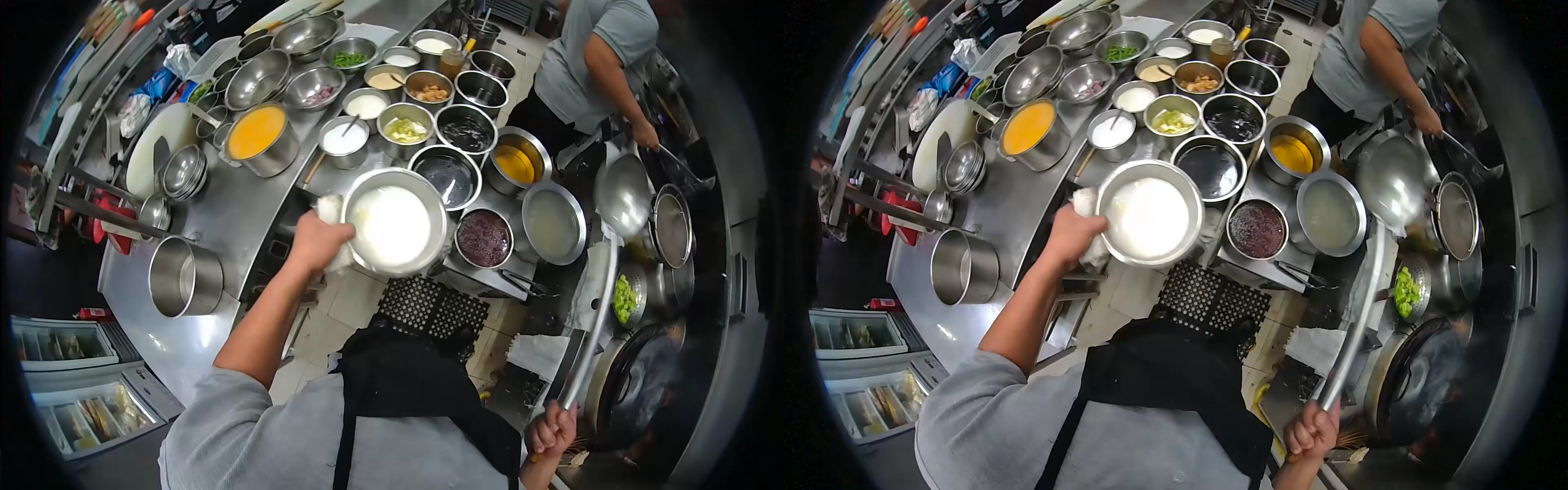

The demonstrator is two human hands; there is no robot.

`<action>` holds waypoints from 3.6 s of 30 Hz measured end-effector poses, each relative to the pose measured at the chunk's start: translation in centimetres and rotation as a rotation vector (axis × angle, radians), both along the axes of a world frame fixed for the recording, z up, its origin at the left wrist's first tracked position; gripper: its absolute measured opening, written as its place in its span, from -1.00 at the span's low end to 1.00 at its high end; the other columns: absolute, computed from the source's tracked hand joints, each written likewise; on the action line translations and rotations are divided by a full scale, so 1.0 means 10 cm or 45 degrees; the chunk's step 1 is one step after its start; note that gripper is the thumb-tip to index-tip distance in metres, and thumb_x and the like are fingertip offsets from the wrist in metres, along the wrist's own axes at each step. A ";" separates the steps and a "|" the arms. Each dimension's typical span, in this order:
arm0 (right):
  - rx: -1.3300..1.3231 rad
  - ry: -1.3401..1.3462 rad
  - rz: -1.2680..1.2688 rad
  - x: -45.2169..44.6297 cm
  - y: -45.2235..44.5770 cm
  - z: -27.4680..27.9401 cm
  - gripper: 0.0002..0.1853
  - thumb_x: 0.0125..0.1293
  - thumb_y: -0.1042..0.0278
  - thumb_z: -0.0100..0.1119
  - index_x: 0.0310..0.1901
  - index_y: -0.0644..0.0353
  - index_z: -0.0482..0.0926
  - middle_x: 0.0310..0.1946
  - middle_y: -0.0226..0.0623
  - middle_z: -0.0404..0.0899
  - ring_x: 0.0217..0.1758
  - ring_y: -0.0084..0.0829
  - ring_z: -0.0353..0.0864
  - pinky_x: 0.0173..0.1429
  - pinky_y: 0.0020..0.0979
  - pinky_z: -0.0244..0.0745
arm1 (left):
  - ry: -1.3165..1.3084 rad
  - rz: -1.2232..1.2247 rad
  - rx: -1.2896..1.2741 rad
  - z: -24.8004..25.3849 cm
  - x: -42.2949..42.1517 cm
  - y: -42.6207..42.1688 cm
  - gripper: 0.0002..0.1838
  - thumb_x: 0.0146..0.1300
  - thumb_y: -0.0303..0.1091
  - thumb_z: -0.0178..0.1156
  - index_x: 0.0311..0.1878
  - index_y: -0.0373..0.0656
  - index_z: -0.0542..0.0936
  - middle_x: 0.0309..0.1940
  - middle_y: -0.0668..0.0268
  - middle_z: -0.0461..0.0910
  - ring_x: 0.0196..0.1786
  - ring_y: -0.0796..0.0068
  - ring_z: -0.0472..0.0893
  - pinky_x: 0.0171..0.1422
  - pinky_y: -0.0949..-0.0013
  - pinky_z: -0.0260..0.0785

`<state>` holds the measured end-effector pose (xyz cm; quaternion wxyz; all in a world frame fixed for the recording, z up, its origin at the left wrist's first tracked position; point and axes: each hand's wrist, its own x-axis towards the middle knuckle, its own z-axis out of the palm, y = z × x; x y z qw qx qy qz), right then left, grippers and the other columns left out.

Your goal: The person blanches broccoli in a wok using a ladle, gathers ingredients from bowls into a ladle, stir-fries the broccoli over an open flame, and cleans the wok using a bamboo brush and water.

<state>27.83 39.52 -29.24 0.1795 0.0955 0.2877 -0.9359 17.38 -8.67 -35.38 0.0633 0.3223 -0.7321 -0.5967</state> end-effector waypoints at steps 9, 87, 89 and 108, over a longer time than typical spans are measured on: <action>0.583 -0.200 0.595 -0.24 -1.65 0.12 -0.24 0.24 0.54 0.07 0.45 0.02 0.02 -0.69 -0.45 0.20 -0.86 -0.67 0.08 -0.83 -0.56 0.05 | 0.218 0.325 0.178 -0.73 -0.16 -0.90 -0.67 -0.16 -0.42 0.30 -0.31 -0.48 0.61 -0.39 0.14 0.65 -0.38 0.38 0.63 -0.28 0.32 0.46; 0.948 -0.269 0.929 -0.56 -2.42 0.16 -0.22 0.27 0.65 0.02 0.47 -0.11 0.03 -0.65 -0.46 0.25 -0.76 -0.63 0.20 -0.73 -0.50 0.21 | 0.076 0.199 -0.138 -1.04 -0.75 -1.10 -0.60 -0.26 -0.33 0.33 -0.36 -0.48 0.59 -0.39 -0.02 0.65 -0.30 0.16 0.65 -0.13 0.25 0.46; 0.939 -0.275 0.922 -0.57 -2.41 0.16 -0.22 0.27 0.64 0.02 0.47 -0.11 0.03 -0.64 -0.46 0.25 -0.76 -0.63 0.20 -0.73 -0.50 0.21 | 0.120 0.161 -0.022 -1.06 -0.75 -1.08 -0.60 -0.26 -0.34 0.32 -0.36 -0.48 0.58 -0.41 0.01 0.65 -0.32 0.19 0.64 -0.16 0.25 0.45; 0.471 -0.414 0.611 -0.59 -1.94 0.41 -0.17 0.20 0.59 0.10 0.47 -0.18 0.03 -0.67 -0.39 0.25 -0.85 -0.67 0.08 -0.83 -0.53 0.10 | 0.459 0.691 0.399 -1.54 -0.63 -0.29 -0.54 -0.10 -0.57 0.28 -0.05 -0.48 0.48 -0.14 0.12 0.61 -0.13 0.32 0.60 0.03 0.31 0.40</action>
